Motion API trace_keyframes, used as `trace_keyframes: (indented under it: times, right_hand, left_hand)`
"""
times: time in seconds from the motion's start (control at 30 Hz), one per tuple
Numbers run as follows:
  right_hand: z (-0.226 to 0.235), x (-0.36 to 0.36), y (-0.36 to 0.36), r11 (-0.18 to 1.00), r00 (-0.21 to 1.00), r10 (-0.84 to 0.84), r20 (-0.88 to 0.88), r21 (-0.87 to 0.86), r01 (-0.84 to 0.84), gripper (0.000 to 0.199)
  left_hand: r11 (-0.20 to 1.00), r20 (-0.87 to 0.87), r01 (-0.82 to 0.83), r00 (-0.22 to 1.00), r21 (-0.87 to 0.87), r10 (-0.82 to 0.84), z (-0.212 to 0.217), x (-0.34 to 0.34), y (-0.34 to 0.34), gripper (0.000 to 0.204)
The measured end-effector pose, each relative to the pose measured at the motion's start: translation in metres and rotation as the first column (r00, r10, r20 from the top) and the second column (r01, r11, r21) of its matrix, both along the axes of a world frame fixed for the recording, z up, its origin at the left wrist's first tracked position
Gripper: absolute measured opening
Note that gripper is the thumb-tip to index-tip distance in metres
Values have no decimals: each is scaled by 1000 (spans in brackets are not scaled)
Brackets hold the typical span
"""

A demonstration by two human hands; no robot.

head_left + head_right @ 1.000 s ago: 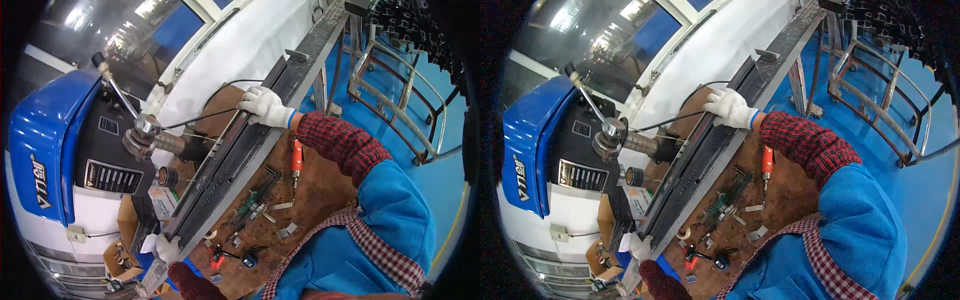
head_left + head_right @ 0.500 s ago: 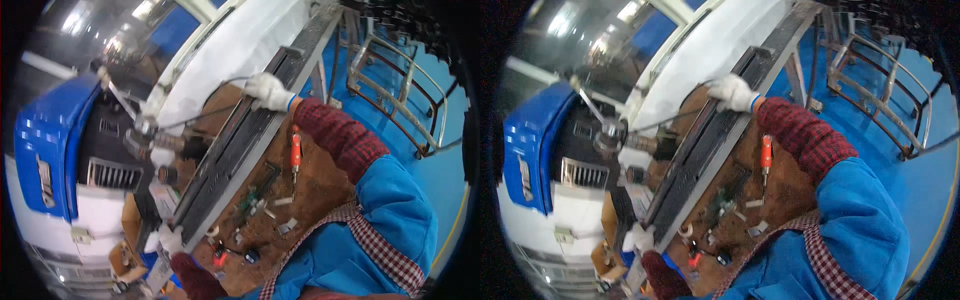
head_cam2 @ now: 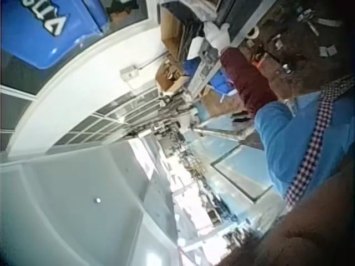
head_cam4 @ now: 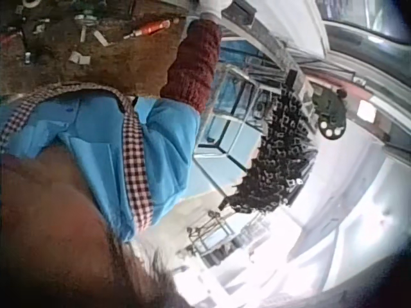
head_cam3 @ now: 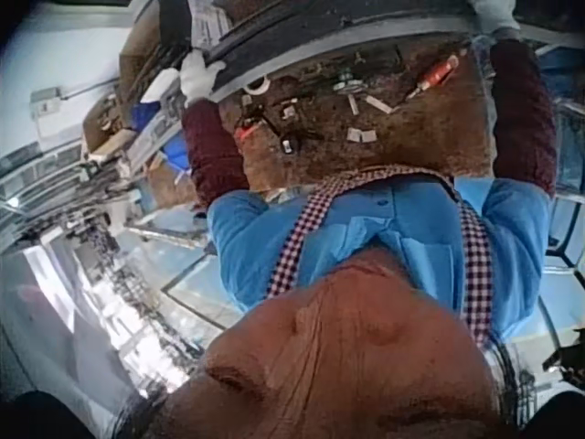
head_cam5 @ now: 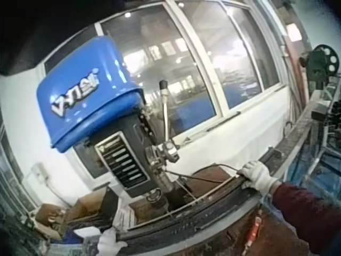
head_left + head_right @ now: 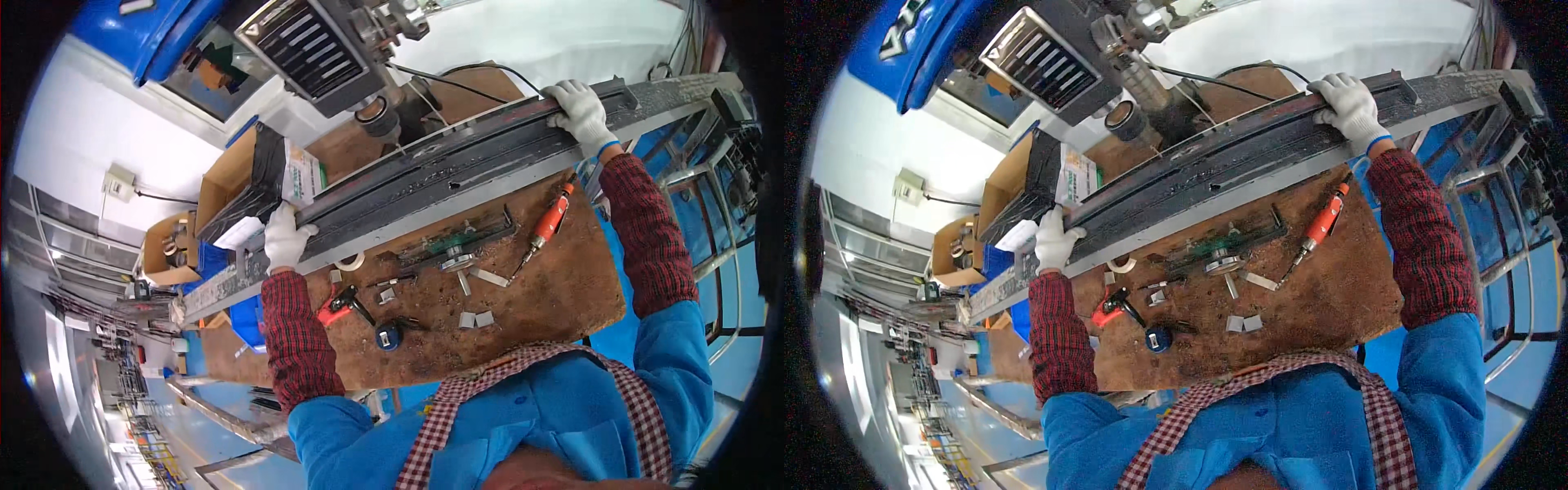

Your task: Operating a machine to process metal rails and then moving them from a workbench to a storage rack.

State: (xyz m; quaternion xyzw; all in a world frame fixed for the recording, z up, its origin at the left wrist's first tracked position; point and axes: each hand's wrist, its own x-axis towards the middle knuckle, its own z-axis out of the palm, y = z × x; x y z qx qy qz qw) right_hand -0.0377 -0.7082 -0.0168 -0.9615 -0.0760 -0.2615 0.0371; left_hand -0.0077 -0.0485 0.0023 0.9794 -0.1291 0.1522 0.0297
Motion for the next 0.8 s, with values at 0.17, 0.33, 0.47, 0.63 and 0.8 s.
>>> trace_keyframes:
  times: [0.17,0.33,0.47,0.63,0.8]
  right_hand:
    - [28,10,8,965,998,-26,-53,261,39,60]
    - [134,47,35,670,921,294,255,632,-389,65]
    - [118,68,3,870,976,214,-29,461,-177,67]
    - [62,3,21,963,909,-170,-381,-259,72,85]
    - [11,8,-7,986,979,-102,-176,-146,76,92]
  left_hand:
    - [998,66,67,996,11,-68,-2,5,-12,50]
    - [990,157,142,978,-15,-138,-3,-6,-35,47]
    - [998,126,53,991,-39,-48,-2,6,-48,46]
    - [999,150,44,988,-28,-39,-5,-9,-37,45]
    - [994,193,88,978,-58,-76,-9,9,-40,45]
